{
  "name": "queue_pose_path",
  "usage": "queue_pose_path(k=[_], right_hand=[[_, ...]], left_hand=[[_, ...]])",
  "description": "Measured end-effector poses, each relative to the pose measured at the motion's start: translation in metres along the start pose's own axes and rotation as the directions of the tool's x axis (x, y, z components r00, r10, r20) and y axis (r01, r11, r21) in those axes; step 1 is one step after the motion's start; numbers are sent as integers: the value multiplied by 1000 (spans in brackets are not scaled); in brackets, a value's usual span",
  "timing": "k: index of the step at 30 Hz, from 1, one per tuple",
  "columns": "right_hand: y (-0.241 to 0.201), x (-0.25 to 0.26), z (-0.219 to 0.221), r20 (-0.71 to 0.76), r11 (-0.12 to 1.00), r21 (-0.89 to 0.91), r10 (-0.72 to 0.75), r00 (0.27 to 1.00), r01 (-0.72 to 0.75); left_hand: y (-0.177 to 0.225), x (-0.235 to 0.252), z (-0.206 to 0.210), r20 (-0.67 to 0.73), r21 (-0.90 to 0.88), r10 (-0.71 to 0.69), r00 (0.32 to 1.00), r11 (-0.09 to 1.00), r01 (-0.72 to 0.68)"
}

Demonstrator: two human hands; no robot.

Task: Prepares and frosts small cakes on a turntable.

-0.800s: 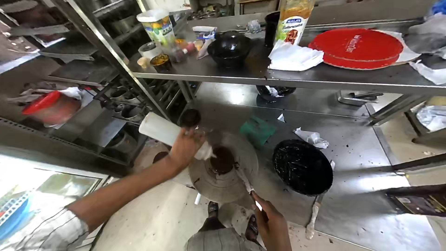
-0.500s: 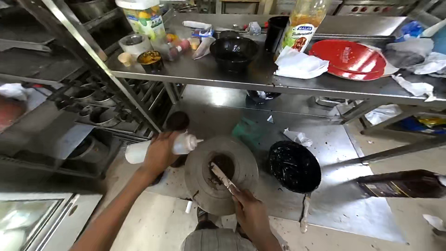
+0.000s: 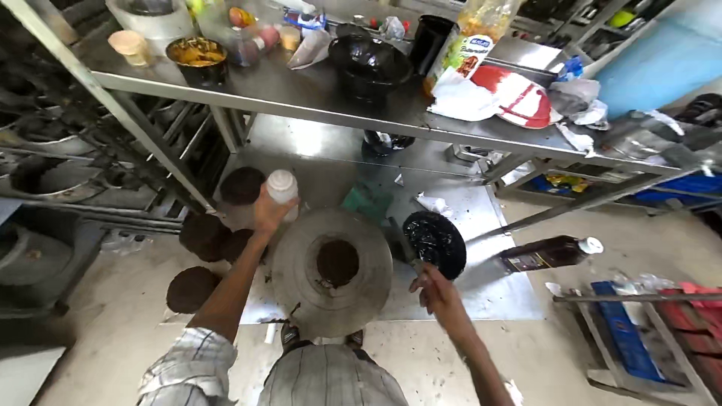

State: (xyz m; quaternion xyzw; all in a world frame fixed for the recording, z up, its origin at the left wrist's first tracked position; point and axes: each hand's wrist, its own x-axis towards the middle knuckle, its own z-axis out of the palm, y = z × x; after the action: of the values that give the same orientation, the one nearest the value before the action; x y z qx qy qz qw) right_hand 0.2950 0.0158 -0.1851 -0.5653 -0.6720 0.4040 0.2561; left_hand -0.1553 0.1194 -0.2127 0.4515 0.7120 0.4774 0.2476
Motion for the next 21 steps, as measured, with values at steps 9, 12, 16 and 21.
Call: queue_pose_path(k=[9, 12, 16, 21], right_hand=[[42, 67, -87, -268, 485, -672, 545, 794, -560], [81, 88, -70, -138, 719, -445, 534, 834, -534], [105, 83, -68, -35, 858, 42, 513, 857, -512], [123, 61, -59, 33, 815, 311, 506, 862, -490]], left_hand=[[-10, -55, -28, 135, 36, -299, 945, 954, 297], [-12, -67, -42, 348, 121, -489, 800, 869, 479], [-1, -76, -54, 438, 25, -540, 718, 806, 591], [-4, -96, -66, 292, -234, -421, 859, 839, 491]])
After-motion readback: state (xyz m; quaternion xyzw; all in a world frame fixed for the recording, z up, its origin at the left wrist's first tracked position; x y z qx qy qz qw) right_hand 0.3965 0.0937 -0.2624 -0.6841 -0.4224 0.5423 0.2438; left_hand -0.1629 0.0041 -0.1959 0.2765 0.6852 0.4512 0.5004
